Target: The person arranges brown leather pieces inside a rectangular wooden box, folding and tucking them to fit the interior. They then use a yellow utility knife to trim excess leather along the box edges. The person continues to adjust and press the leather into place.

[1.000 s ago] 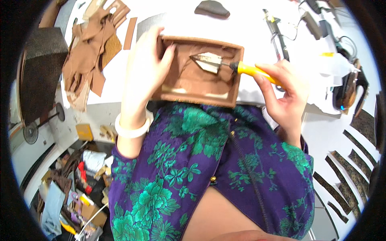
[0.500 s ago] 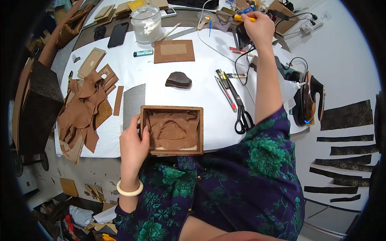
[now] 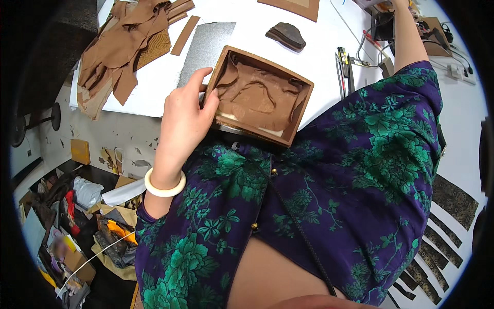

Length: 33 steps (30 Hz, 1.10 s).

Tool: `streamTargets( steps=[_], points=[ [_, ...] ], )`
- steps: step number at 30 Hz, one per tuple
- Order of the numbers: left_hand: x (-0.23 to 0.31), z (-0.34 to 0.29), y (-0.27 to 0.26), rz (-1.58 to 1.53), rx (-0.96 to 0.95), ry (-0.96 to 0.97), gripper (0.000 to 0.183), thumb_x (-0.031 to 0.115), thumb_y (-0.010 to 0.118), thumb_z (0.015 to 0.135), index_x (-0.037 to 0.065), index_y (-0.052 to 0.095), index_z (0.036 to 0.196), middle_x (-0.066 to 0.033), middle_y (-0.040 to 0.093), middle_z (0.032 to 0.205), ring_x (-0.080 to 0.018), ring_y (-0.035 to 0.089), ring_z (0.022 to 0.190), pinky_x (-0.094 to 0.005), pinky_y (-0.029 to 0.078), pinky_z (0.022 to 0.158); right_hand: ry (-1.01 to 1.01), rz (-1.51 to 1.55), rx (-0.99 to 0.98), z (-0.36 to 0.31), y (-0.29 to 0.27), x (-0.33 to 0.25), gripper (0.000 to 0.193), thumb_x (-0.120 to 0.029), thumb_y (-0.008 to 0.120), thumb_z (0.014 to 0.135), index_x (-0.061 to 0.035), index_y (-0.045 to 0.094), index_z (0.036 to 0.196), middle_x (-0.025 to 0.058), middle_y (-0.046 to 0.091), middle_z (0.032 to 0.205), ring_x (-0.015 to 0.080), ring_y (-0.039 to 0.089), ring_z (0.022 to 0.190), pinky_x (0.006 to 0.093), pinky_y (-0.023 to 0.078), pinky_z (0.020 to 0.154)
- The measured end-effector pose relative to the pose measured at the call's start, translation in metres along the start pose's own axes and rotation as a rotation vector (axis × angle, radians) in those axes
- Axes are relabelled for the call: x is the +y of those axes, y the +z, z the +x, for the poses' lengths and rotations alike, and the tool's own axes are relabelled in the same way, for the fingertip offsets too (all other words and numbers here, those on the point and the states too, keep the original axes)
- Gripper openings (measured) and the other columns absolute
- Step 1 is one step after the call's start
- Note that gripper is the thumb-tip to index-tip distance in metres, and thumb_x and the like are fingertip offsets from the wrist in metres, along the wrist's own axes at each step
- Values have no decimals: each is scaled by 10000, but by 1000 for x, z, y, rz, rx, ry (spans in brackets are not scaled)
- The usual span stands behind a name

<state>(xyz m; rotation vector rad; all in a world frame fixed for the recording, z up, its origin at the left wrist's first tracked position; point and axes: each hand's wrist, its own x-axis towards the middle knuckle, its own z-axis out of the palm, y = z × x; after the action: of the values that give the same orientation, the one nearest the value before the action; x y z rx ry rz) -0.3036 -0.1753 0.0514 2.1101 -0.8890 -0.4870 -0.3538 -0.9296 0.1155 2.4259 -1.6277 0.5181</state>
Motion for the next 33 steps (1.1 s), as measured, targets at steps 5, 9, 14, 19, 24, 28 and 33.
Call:
streamTargets(
  steps=[5, 9, 14, 19, 24, 28, 33],
  points=[
    [-5, 5, 6, 22, 53, 1, 387, 87, 721, 1002, -1, 649, 1371, -203, 820, 1000, -194, 792, 731, -319, 603, 633, -317, -3, 83, -64, -36, -19, 513, -243, 788, 893, 213, 710, 1114, 375, 722, 1197, 501, 748, 1087, 520, 644, 880],
    [-4, 8, 9, -10, 65, -10, 384, 121, 745, 1006, -8, 659, 1357, -191, 821, 1036, -200, 802, 804, -329, 622, 676, -630, 743, 145, -249, -138, -80, 330, -270, 785, 939, 24, 800, 1089, 207, 805, 997, 308, 780, 917, 409, 619, 817],
    [-13, 0, 12, -24, 77, 5, 486, 292, 765, 1010, -39, 647, 1346, -238, 806, 1058, -317, 817, 850, -390, 617, 735, -979, 544, -565, -433, -136, -114, 532, -425, 837, 951, -51, 703, 1304, 136, 785, 1214, 271, 768, 1065, 441, 609, 901],
    [-20, -9, 12, 149, 279, 165, 605, 414, 714, 1057, -61, 569, 1402, -266, 735, 1195, -320, 779, 929, -408, 616, 799, -928, 282, -500, -468, -113, -114, 388, -325, 823, 914, -50, 732, 1172, 182, 770, 902, 370, 760, 920, 481, 591, 845],
    [-10, -31, 4, -122, 158, -85, 640, 457, 670, 1089, -47, 510, 1449, -245, 707, 1197, -322, 741, 954, -418, 594, 860, -606, 460, -390, -531, -121, -98, 679, -224, 742, 881, 16, 466, 1454, 199, 714, 775, 386, 742, 789, 494, 595, 789],
    [-22, -29, 11, -15, 183, 40, 457, 238, 700, 1063, -24, 559, 1411, -261, 732, 1219, -357, 766, 1003, -391, 606, 863, -197, 849, -894, -576, -168, -102, 460, -283, 720, 1049, 19, 598, 1374, 108, 714, 702, 174, 715, 629, 339, 558, 602],
    [-45, 17, 9, -144, 159, 232, 329, -57, 655, 960, -1, 695, 1282, -216, 777, 1147, -377, 782, 1026, -410, 617, 901, -516, 888, -288, -541, -181, -101, 161, -186, 777, 995, -35, 804, 949, 81, 720, 719, 158, 711, 647, 306, 549, 601]
  ],
)
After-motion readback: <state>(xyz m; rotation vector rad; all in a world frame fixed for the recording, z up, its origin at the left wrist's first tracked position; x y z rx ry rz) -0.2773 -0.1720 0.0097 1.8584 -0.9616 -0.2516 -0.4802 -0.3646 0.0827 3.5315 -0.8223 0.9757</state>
